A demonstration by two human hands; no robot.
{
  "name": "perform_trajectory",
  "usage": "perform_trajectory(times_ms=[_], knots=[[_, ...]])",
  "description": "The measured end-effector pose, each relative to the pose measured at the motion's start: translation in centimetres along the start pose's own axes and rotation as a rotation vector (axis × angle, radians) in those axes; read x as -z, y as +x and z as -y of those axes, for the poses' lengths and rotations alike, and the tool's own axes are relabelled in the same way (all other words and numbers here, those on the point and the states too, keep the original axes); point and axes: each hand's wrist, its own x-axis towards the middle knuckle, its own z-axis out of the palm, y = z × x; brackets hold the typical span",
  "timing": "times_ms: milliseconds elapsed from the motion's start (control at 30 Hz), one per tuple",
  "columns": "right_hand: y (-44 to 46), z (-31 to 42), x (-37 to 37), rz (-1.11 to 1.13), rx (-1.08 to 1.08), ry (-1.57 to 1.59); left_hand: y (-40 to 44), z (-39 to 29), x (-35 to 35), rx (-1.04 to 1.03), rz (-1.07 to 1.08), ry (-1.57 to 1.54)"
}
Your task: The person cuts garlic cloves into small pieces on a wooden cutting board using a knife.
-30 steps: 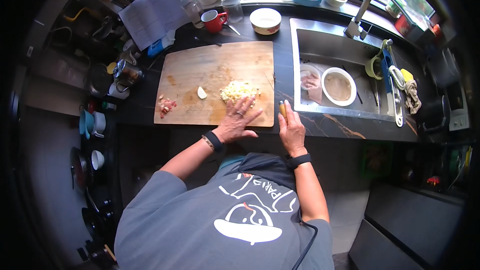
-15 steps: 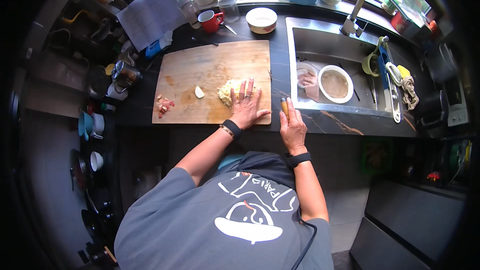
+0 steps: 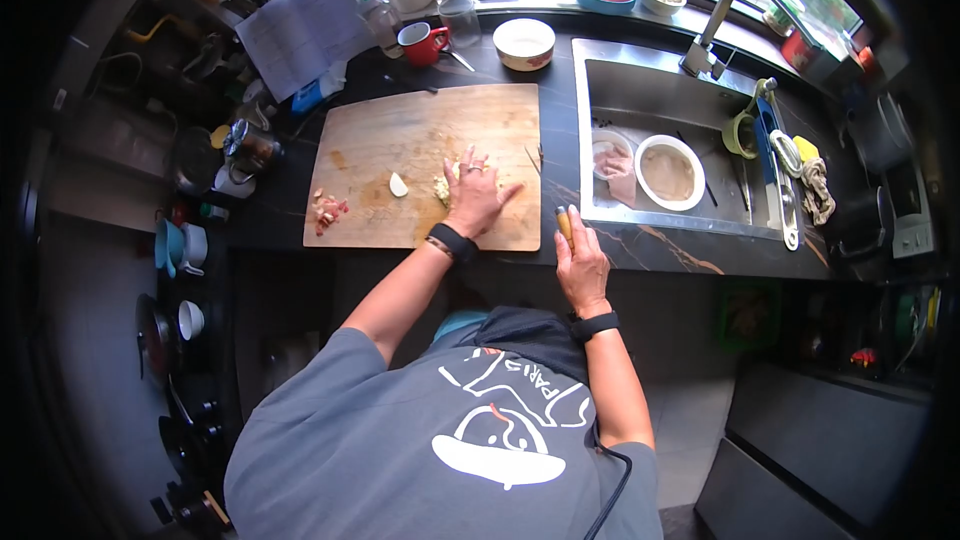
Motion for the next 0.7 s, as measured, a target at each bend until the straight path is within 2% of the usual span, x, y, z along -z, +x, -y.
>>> perform_trajectory(times_ms=[133,200,267,300,333,400,433,567,633,667,700], knots=[[-0.1,-0.3,0.0,-0.04,0.012,0.025,2.5,6.2,0.1,0.01,-0.226,-0.609],[0.0,-0.2,-0.1,-0.04,0.008,0.027,3.2,8.7,-0.6,-0.02,-0.233,-0.601],[0.0,-0.1,-0.3,-0.024,0.009,0.021,3.7,9.8,-0.8,-0.167,-0.009,-0.642],[0.0,-0.1,-0.4,-0.007,0.008,0.014,3.7,9.6,-0.8,-0.175,0.118,-0.752],[0.0,-0.1,-0.5,-0.005,0.01,0.015,3.5,9.3,-0.9,-0.173,0.117,-0.752],[0.1,-0.2,-0.7,0.0,0.01,0.021,2.6,8.1,-0.8,-0.304,0.124,-0.551],[0.1,-0.2,-0.7,0.001,0.011,0.021,2.4,7.5,-0.5,-0.286,0.202,-0.559],[0.1,-0.1,-0.5,0.005,0.011,0.016,2.1,7.1,1.4,-0.294,0.165,-0.489],[0.1,-0.3,-0.4,-0.001,0.003,0.008,2.7,9.3,0.5,0.046,-0.123,-0.75],[0.1,-0.4,-0.2,-0.006,0.002,0.003,3.1,11.3,-1.5,0.087,-0.247,-0.537],[0.0,-0.5,-0.2,-0.008,0.003,-0.001,3.3,13.1,-2.7,0.132,-0.247,-0.464]])
